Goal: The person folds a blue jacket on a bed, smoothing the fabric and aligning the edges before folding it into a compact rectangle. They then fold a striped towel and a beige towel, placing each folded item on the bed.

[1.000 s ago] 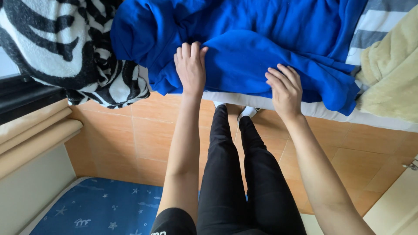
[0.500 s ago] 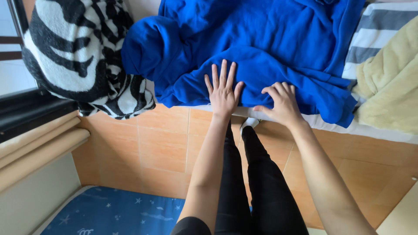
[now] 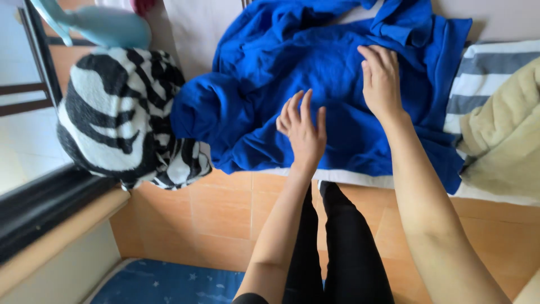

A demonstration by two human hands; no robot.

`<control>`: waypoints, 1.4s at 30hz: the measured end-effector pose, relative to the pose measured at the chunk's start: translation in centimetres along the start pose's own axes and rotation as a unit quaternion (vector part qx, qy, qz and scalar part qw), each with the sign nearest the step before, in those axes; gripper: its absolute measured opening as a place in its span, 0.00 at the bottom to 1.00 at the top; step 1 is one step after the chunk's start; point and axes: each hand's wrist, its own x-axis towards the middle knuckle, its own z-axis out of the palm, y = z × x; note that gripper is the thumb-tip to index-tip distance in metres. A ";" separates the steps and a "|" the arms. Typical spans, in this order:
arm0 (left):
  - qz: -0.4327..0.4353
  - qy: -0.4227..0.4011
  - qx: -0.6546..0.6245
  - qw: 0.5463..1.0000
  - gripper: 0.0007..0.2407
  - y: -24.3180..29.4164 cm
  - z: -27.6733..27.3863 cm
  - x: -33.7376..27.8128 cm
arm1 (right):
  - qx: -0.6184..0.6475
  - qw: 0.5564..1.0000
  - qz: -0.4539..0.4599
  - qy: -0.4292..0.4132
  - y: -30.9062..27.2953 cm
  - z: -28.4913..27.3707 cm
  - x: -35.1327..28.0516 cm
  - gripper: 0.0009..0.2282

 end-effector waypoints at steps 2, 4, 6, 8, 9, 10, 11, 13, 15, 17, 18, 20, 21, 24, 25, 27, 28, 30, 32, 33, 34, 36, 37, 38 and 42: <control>0.050 0.016 -0.007 0.999 0.18 0.8 0.3 4.3 | -0.016 0.999 0.040 0.014 1.9 0.9 1.6 0.09; 0.091 0.025 -0.015 0.995 0.16 0.9 1.0 7.4 | -0.033 0.996 0.084 0.018 3.0 1.2 2.2 0.07; 0.185 0.001 -0.021 0.982 0.14 0.4 2.7 10.8 | -0.095 0.990 0.104 0.020 4.0 0.9 3.6 0.12; 0.227 -0.019 -0.012 0.974 0.14 0.0 4.7 13.5 | -0.098 0.993 0.058 0.026 4.1 0.1 5.1 0.14; 0.265 -0.043 -0.001 0.963 0.13 -0.2 5.5 14.6 | -0.099 0.995 0.014 0.027 4.0 -0.5 5.5 0.18; 0.267 -0.043 -0.005 0.963 0.13 -0.2 6.5 15.1 | -0.103 0.994 0.015 0.029 4.0 -0.8 6.0 0.18; 0.278 -0.053 0.034 0.959 0.14 -0.4 7.5 15.6 | -0.092 0.996 -0.011 -0.005 4.0 -0.8 6.4 0.21; 0.290 -0.063 0.071 0.952 0.14 0.3 8.1 16.7 | -0.083 0.995 -0.037 -0.037 4.4 -1.0 6.8 0.25; 0.225 -0.131 0.137 0.956 0.13 1.7 7.4 17.6 | -0.166 0.983 -0.037 -0.062 5.1 -0.9 6.3 0.14; 0.200 -0.155 0.132 0.958 0.14 2.0 7.0 18.2 | -0.181 0.982 0.015 -0.058 7.0 -1.5 6.0 0.10; 0.173 -0.177 0.128 0.960 0.15 2.1 6.8 18.5 | -0.194 0.977 0.066 -0.055 7.9 -1.8 5.8 0.07; 0.177 -0.153 0.112 0.966 0.16 1.3 7.6 18.3 | -0.223 0.974 0.043 -0.017 6.6 -2.7 5.8 0.07; 0.180 -0.125 0.096 0.971 0.16 1.0 8.1 18.3 | -0.252 0.967 0.015 0.022 6.1 -3.3 6.0 0.07; 0.182 -0.097 0.091 0.974 0.14 -0.1 9.5 18.0 | -0.265 0.963 -0.036 0.024 5.3 -2.4 5.3 0.13; 0.183 -0.097 0.092 0.974 0.14 -0.3 9.4 18.1 | -0.264 0.964 -0.035 0.024 4.3 -2.1 5.6 0.13; 0.201 -0.151 0.047 0.967 0.12 -0.7 9.3 18.3 | 0.126 0.989 0.056 -0.058 2.4 -1.6 6.2 0.15; 0.202 -0.152 0.048 0.966 0.12 -0.5 8.7 18.6 | 0.127 0.989 0.058 -0.057 3.1 -1.4 6.3 0.15; 0.249 -0.190 0.019 0.949 0.10 -0.2 7.4 19.3 | -0.009 0.991 -0.065 -0.115 4.4 -0.8 6.5 0.29; 0.269 -0.189 0.024 0.944 0.10 0.9 4.8 19.9 | -0.139 0.979 -0.046 -0.146 5.9 -2.1 6.5 0.27; 0.287 -0.184 0.027 0.940 0.10 1.5 3.5 20.2 | -0.269 0.947 -0.030 -0.175 6.6 -2.8 6.5 0.25; 0.286 -0.185 0.028 0.940 0.10 0.6 3.0 20.2 | -0.267 0.947 -0.029 -0.175 6.9 -3.6 6.0 0.25; 0.310 -0.199 0.067 0.927 0.18 -1.0 2.5 20.5 | -0.299 0.942 -0.020 -0.153 7.7 -5.5 5.3 0.20; 0.309 -0.198 0.067 0.928 0.18 -2.2 2.5 20.4 | -0.299 0.942 -0.021 -0.153 7.3 -6.3 4.8 0.20; 0.311 -0.209 0.112 0.920 0.21 -3.3 2.5 20.4 | -0.300 0.944 -0.017 -0.132 7.0 -7.1 4.3 0.19; 0.290 -0.197 0.203 0.914 0.12 -4.8 1.1 18.8 | -0.297 0.953 -0.022 -0.054 4.6 -8.7 0.2 0.13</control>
